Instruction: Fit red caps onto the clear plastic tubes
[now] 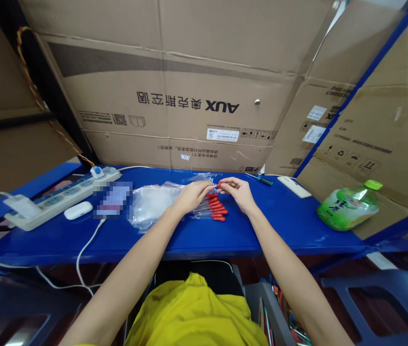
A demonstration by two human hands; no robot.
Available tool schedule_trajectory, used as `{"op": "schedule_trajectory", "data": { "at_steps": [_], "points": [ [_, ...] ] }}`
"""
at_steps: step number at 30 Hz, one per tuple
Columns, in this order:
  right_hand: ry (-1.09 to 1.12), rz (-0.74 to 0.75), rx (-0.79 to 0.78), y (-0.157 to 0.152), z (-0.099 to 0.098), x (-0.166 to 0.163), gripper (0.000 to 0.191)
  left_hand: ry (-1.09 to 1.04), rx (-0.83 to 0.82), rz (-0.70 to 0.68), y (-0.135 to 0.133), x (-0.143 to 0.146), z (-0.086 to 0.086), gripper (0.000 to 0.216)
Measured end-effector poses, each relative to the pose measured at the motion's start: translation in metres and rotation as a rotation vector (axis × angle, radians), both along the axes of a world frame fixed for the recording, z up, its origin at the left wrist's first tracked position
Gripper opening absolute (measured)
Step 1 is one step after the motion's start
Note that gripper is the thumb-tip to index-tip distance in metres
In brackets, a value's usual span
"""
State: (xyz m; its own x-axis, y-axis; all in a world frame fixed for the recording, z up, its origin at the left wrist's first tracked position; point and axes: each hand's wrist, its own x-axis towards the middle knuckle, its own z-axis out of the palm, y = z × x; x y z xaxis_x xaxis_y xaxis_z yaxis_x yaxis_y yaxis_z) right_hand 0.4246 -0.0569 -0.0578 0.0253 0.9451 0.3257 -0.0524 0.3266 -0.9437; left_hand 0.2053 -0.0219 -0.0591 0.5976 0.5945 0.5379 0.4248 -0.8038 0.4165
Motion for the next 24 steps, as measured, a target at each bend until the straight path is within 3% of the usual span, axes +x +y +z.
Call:
{"op": "schedule_trajectory", "data": {
  "at_steps": [24],
  "points": [
    [-0.007,-0.011,0.007,-0.0056,-0.0002,-0.0035,0.037,0.005,0.068,-0.148,-0.0023,0.0001,0.0077,0.038]
  ]
}}
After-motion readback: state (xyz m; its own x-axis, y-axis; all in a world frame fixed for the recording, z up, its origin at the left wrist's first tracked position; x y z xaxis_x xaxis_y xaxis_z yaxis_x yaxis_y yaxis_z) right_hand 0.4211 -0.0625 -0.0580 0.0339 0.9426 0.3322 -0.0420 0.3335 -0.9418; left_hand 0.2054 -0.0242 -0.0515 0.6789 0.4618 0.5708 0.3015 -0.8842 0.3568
